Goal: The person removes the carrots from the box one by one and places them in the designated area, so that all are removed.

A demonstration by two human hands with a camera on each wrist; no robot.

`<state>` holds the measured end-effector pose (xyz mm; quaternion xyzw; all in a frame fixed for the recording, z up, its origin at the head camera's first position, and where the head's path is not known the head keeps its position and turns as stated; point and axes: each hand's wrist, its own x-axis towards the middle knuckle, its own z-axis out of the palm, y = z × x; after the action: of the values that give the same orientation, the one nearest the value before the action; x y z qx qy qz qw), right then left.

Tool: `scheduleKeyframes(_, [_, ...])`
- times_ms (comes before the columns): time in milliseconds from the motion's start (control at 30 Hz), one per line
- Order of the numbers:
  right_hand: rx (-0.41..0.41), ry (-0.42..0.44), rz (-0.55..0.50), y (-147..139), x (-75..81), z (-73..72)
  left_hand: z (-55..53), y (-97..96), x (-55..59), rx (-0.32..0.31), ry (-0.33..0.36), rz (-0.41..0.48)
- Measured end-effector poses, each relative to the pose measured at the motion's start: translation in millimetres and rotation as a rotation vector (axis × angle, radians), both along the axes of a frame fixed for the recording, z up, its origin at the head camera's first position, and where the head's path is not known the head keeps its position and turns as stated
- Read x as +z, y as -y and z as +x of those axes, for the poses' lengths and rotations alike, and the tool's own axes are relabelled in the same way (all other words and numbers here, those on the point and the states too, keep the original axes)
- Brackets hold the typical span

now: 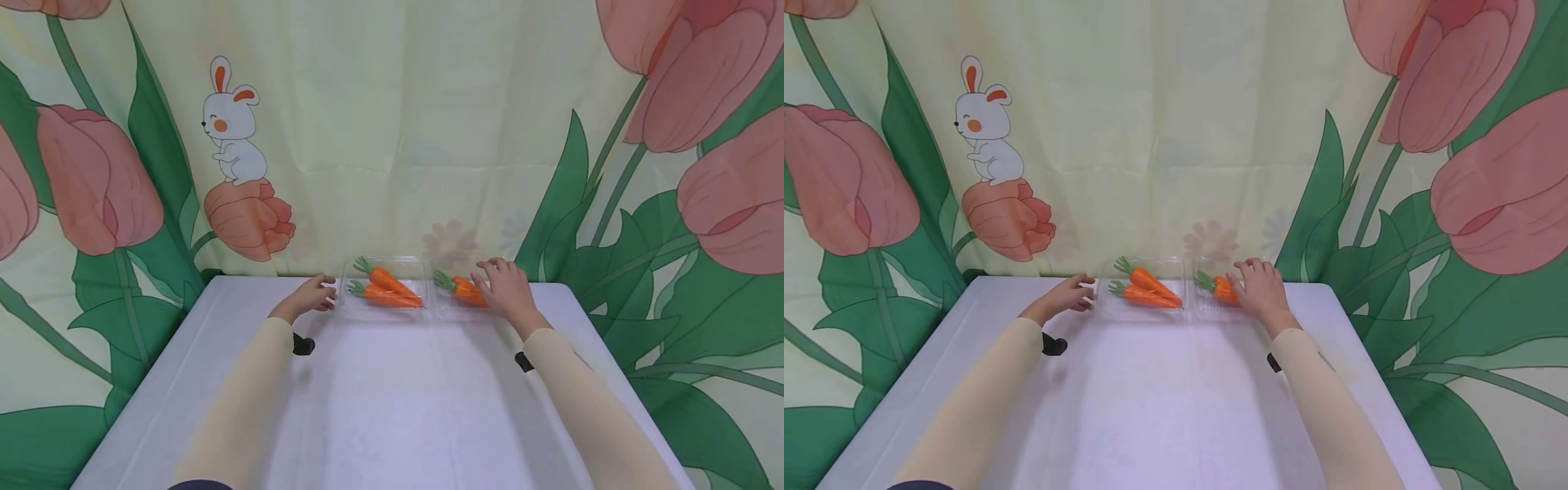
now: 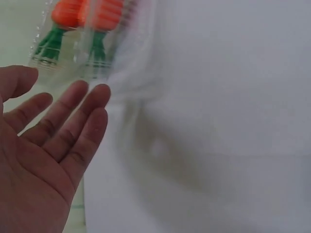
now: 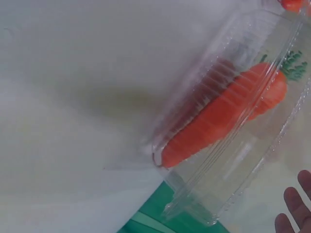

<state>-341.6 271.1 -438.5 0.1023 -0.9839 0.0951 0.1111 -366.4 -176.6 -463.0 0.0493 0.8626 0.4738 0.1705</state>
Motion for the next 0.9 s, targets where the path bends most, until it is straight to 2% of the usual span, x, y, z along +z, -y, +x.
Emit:
scheduleKeyframes(300, [0.012, -0.026, -0.069, -7.5, -8.6, 12.4, 11.8, 5.9, -19.4, 0.083, 0.034, 0.088])
scheduleKeyframes(500, [0.01, -0.021, -0.16, -1.6, -17.4, 21.4, 8.9, -1.2, -31.5, 0.134, 0.067, 0.204])
scheduleKeyframes(667, [0.007, -0.039, -0.221, 9.7, -23.9, 29.6, 10.3, -7.6, -38.4, 0.184, 0.044, 0.297])
scheduleKeyframes(700, [0.006, -0.033, -0.233, 12.3, -24.7, 31.5, 12.9, -9.0, -36.2, 0.187, 0.041, 0.312])
scheduleKeyframes(900, [-0.012, 0.038, -0.32, 27.7, -32.6, 41.4, 20.8, -13.1, -41.9, 0.227, 0.002, 0.358])
